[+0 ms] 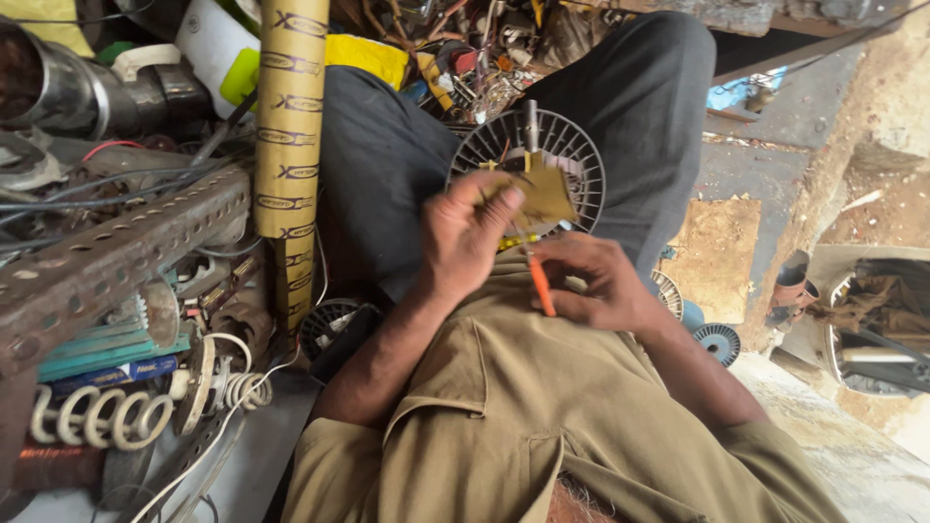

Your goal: The person is sitting on the floor repairing an electric motor component. They are winding copper wire around the stator slots and using pliers to adjust the wire and insulation.

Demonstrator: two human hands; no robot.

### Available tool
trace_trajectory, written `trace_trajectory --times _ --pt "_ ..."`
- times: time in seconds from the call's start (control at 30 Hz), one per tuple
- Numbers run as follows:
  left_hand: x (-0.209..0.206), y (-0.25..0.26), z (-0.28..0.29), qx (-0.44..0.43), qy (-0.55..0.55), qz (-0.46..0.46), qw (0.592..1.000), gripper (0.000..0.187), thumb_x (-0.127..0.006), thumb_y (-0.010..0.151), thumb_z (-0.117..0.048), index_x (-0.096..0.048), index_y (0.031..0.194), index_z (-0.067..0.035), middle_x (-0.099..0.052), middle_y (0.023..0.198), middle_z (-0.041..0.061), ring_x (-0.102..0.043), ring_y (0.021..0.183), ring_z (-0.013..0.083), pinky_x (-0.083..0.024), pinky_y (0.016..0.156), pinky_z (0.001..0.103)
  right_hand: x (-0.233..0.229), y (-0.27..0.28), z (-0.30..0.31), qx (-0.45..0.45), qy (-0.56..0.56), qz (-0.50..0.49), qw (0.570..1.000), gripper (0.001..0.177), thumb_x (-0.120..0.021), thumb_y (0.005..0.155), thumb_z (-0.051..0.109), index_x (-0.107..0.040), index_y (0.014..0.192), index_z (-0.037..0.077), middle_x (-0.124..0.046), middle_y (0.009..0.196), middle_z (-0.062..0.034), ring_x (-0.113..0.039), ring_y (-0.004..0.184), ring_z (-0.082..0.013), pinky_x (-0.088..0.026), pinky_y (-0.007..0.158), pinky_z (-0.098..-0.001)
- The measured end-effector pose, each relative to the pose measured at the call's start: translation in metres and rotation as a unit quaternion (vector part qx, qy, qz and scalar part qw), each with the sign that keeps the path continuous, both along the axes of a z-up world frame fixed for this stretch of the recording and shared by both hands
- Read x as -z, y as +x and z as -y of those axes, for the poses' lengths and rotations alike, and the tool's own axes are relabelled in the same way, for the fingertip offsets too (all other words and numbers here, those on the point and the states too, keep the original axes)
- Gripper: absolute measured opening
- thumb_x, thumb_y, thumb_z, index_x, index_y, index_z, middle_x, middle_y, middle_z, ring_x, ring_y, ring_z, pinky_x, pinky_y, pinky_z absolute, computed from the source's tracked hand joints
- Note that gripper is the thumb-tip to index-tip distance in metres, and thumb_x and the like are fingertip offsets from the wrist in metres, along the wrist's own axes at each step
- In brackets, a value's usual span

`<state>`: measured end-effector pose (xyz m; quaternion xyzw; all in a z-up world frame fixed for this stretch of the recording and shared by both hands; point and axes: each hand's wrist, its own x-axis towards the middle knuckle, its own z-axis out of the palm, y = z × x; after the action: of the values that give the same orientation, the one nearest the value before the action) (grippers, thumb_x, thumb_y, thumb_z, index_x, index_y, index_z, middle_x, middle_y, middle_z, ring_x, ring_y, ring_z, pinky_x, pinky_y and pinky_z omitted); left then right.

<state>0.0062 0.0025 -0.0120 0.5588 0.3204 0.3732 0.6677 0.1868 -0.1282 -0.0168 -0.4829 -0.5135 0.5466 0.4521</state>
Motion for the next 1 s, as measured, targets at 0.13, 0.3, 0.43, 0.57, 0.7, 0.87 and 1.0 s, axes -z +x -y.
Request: trace_trajectory --times 0.13,0.3,0.43,0.57,0.7,0.87,1.0 --pt "0.001 -0.01 -0.014 -0.048 0.023 -0.007 0.999 0.018 -0.072 0.104 -0.018 -0.071 0.111 -0.001 -0.077 0.09 0.005 -0.07 0.077 0.0071 -0.058 0.067 0.026 -0.002 0.009 0.003 -0.006 -0.039 -0.063 0.997 0.061 -0.083 0.079 -0.002 -0.062 0.136 -0.001 -0.062 0.128 -0.0137 -0.073 0.106 -0.0216 -0.062 0.092 -0.0336" --pt "-0.002 -0.004 -0.018 -0.082 0.004 -0.018 0.996 0.014 -0.074 0.101 -0.015 -0.069 0.103 -0.001 -0.075 0.082 0.004 -0.069 0.064 0.0071 -0.055 0.053 0.024 0.002 0.011 0.006 -0.01 -0.106 -0.143 0.984 0.064 -0.084 0.077 -0.003 -0.061 0.137 -0.003 -0.059 0.132 -0.0121 -0.071 0.11 -0.0216 -0.06 0.097 -0.0339" --pt "-0.003 -0.002 -0.022 -0.085 0.031 0.0 0.996 0.013 -0.074 0.101 -0.013 -0.068 0.102 -0.001 -0.075 0.083 0.004 -0.07 0.065 0.0076 -0.056 0.054 0.024 0.004 0.005 -0.005 -0.005 -0.126 -0.201 0.971 0.066 -0.085 0.079 -0.004 -0.061 0.141 -0.004 -0.062 0.13 -0.0118 -0.071 0.107 -0.0203 -0.059 0.095 -0.0317" --pt "-0.002 0.003 -0.017 -0.069 0.086 -0.011 0.994 0.014 -0.075 0.101 -0.013 -0.067 0.098 -0.002 -0.072 0.078 0.004 -0.069 0.064 0.0069 -0.055 0.052 0.023 0.002 -0.002 -0.007 0.014 -0.101 -0.213 0.972 0.063 -0.083 0.084 -0.006 -0.06 0.142 -0.003 -0.06 0.134 -0.0121 -0.068 0.114 -0.018 -0.059 0.101 -0.0327" --pt "-0.001 0.007 -0.017 -0.071 0.07 0.005 0.995 0.014 -0.074 0.101 -0.013 -0.067 0.098 -0.002 -0.072 0.08 0.004 -0.07 0.066 0.0064 -0.059 0.053 0.023 0.005 -0.006 -0.012 0.017 -0.096 -0.243 0.965 0.062 -0.081 0.085 -0.006 -0.058 0.142 -0.001 -0.058 0.147 -0.0137 -0.07 0.108 -0.0167 -0.059 0.097 -0.0306" --pt "0.0 0.007 -0.016 -0.062 0.064 0.012 0.996 0.014 -0.073 0.102 -0.013 -0.065 0.099 -0.002 -0.073 0.079 0.005 -0.071 0.066 0.0067 -0.06 0.053 0.023 0.01 -0.007 -0.01 0.009 -0.084 -0.24 0.967 0.061 -0.08 0.086 -0.006 -0.056 0.143 -0.001 -0.058 0.148 -0.012 -0.069 0.107 -0.0151 -0.059 0.097 -0.0295" --pt "0.001 0.007 -0.018 -0.062 0.065 0.002 0.996 0.014 -0.073 0.102 -0.013 -0.065 0.098 -0.002 -0.073 0.08 0.005 -0.072 0.066 0.0068 -0.059 0.053 0.023 0.014 -0.007 -0.005 0.023 -0.103 -0.247 0.963 0.058 -0.078 0.09 -0.005 -0.057 0.144 -0.002 -0.067 0.124 -0.012 -0.073 0.102 -0.0164 -0.062 0.092 -0.0309"
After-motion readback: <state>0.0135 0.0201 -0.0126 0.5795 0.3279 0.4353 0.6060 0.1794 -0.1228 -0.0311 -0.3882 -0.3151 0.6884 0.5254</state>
